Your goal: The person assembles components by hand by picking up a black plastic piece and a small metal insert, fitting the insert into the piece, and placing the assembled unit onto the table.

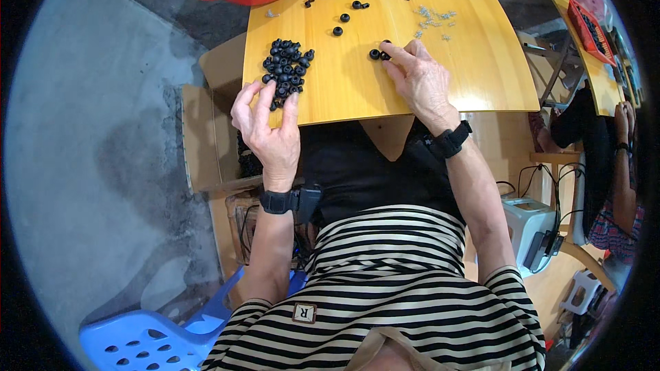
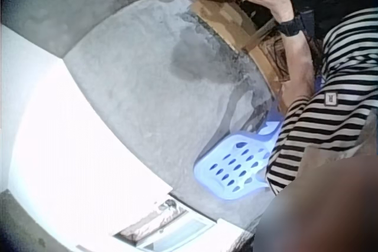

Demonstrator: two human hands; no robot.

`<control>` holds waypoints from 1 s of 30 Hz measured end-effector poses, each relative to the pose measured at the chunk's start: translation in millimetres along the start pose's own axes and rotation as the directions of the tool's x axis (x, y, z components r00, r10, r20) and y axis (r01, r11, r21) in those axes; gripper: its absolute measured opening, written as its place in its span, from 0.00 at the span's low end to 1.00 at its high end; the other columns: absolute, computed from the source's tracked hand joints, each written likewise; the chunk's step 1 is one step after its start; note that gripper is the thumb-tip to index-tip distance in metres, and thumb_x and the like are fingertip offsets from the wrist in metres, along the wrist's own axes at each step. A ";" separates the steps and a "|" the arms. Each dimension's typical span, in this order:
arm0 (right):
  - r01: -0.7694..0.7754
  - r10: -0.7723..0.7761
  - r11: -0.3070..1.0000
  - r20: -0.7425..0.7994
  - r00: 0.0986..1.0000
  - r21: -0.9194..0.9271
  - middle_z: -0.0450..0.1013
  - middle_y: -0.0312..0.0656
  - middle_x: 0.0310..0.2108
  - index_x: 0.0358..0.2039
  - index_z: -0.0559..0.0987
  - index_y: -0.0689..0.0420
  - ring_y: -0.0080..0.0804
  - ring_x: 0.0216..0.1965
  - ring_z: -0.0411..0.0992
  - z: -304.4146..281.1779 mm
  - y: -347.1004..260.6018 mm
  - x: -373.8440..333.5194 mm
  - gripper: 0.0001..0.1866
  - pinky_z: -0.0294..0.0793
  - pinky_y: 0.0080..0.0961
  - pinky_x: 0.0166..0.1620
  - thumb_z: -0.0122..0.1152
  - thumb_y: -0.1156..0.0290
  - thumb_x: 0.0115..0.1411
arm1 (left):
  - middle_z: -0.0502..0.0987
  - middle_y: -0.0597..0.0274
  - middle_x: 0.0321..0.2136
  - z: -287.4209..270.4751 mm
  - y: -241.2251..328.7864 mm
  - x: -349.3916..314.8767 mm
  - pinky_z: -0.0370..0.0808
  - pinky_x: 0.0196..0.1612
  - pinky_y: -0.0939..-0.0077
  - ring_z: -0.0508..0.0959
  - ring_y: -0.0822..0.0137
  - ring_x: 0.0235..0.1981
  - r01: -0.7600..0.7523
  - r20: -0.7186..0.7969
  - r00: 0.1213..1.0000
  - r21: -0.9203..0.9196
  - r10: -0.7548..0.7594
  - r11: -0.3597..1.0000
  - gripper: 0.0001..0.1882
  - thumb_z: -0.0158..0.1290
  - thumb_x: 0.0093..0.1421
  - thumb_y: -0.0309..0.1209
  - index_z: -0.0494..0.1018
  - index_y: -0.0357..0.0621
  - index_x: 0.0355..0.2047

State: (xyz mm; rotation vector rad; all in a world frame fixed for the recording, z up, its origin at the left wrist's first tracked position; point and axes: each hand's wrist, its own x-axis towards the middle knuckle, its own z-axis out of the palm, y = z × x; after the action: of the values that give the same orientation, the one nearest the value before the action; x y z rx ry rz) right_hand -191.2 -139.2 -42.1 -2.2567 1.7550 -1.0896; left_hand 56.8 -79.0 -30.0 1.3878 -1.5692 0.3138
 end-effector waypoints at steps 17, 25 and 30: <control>-0.641 0.002 -0.316 0.676 0.737 0.699 0.76 0.36 0.31 0.44 0.76 0.58 0.17 0.23 0.70 -56.0 -44.1 -73.3 0.12 0.70 0.14 0.25 0.59 0.65 0.66 | 0.78 0.53 0.38 -23.7 85.4 -14.1 0.76 0.43 0.68 0.78 0.56 0.39 0.114 0.375 0.919 -0.556 0.126 0.824 0.18 0.65 0.49 0.21 0.79 0.38 0.42; -0.650 -0.051 -0.390 0.689 0.723 0.652 0.68 0.26 0.25 0.41 0.78 0.54 0.13 0.23 0.62 -53.4 -49.1 -92.8 0.08 0.59 0.12 0.24 0.61 0.65 0.64 | 0.78 0.57 0.35 -23.1 92.2 -16.7 0.77 0.40 0.68 0.78 0.57 0.38 0.121 0.436 0.883 -0.569 0.174 0.813 0.18 0.65 0.45 0.19 0.80 0.40 0.39; -0.646 -0.053 -0.461 0.707 0.705 0.609 0.70 0.26 0.25 0.39 0.79 0.55 0.13 0.23 0.62 -54.6 -51.6 -95.2 0.08 0.59 0.12 0.24 0.61 0.65 0.64 | 0.78 0.58 0.35 -18.6 88.2 -20.6 0.77 0.41 0.68 0.79 0.57 0.39 0.068 0.382 0.900 -0.599 0.210 0.798 0.18 0.65 0.45 0.19 0.80 0.40 0.39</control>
State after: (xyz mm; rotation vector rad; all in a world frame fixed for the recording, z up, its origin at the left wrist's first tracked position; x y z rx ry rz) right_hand -188.9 -19.5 -22.8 -0.4473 0.4432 -0.9456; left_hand -13.2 -25.1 -2.3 0.9154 -1.8660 -0.4662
